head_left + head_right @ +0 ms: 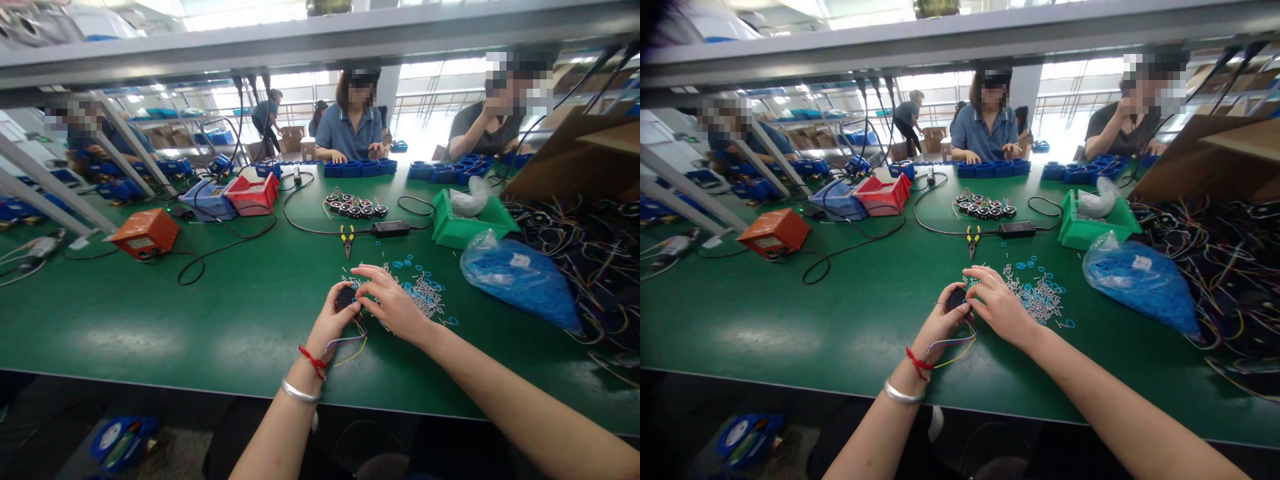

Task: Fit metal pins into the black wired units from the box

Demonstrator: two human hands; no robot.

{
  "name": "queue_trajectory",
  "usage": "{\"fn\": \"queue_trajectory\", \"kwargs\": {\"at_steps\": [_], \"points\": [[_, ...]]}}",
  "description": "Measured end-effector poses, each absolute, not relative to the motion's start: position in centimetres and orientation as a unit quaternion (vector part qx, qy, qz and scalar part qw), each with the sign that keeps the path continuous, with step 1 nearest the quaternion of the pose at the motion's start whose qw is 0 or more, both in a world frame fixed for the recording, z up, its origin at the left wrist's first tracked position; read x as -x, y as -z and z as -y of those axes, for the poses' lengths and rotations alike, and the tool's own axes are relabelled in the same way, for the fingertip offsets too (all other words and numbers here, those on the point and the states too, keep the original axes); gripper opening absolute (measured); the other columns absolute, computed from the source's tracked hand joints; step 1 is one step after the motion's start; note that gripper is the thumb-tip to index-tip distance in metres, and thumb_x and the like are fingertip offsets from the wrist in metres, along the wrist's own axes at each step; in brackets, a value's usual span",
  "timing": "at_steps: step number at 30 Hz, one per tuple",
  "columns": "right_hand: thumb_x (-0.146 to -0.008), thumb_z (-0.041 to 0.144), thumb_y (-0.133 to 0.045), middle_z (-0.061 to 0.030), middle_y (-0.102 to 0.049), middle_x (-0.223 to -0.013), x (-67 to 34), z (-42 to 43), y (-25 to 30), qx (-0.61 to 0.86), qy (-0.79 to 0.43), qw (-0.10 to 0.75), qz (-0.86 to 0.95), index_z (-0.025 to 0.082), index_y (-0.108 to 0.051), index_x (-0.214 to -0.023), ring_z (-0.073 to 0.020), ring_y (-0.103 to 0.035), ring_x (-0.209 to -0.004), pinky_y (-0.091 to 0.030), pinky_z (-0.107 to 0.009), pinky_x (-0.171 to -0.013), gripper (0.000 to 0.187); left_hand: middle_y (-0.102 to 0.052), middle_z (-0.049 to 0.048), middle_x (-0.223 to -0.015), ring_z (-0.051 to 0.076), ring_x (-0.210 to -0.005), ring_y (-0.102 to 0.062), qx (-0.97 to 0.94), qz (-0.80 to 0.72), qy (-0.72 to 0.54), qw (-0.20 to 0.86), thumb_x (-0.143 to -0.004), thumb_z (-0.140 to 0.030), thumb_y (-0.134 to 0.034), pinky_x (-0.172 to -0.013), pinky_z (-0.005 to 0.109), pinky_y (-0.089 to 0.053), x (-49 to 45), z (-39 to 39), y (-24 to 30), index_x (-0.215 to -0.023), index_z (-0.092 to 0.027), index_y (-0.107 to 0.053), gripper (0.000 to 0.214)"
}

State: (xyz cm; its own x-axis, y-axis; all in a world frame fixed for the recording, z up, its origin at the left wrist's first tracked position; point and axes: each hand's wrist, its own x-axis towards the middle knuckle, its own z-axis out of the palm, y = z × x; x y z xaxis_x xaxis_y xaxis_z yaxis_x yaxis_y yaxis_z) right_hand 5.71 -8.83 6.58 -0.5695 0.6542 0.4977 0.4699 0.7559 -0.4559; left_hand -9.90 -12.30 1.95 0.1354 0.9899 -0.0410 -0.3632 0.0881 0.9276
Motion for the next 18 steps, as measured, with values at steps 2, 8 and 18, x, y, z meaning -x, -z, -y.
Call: {"fn": "queue_trajectory", "kwargs": {"at_steps": [2, 8, 18], "points": [[-0.084, 0.014, -0.052, -0.0066, -0.045, -0.130, -5.6, 9.0, -6.5, 0.338, -0.171, 0.349, 0.857, 0.019, -0.058, -0.088, -0.0213, -0.036, -0.126, -0.030, -0.045, -0.107, 0.009, -0.052, 0.0030, -0.104, 0.014, -0.080, -0.054, -0.407, -0.384, -0.544, 0.626, -0.075, -0.030, -0.063, -0.072, 0.029, -0.047, 9.9, 12.3, -2.0, -0.113, -0.026, -0.049, 0.040], [-0.087, 0.022, -0.048, -0.0068, -0.040, -0.135, -5.7, 9.0, -5.7, 0.302, -0.404, 0.371, 0.780, 0.024, -0.048, -0.120, -0.0191, -0.040, -0.124, -0.039, -0.039, -0.101, 0.034, -0.052, 0.0025, -0.103, 0.014, -0.080, -0.054, -0.398, -0.385, -0.564, 0.613, -0.076, -0.030, -0.062, -0.070, 0.029, -0.049, 10.1, 12.3, -2.1, -0.109, -0.025, -0.052, 0.035], [-0.084, 0.027, -0.055, -0.0035, -0.036, -0.141, -6.1, 9.3, -5.3, 0.280, -0.331, 0.300, 0.849, 0.028, -0.038, -0.135, -0.0205, -0.030, -0.130, -0.027, -0.041, -0.109, 0.054, -0.057, 0.0035, -0.106, 0.016, -0.093, -0.054, -0.359, -0.402, -0.586, 0.604, -0.072, -0.028, -0.066, -0.076, 0.024, -0.044, 9.7, 12.3, -2.2, -0.107, -0.022, -0.055, 0.037]]}}
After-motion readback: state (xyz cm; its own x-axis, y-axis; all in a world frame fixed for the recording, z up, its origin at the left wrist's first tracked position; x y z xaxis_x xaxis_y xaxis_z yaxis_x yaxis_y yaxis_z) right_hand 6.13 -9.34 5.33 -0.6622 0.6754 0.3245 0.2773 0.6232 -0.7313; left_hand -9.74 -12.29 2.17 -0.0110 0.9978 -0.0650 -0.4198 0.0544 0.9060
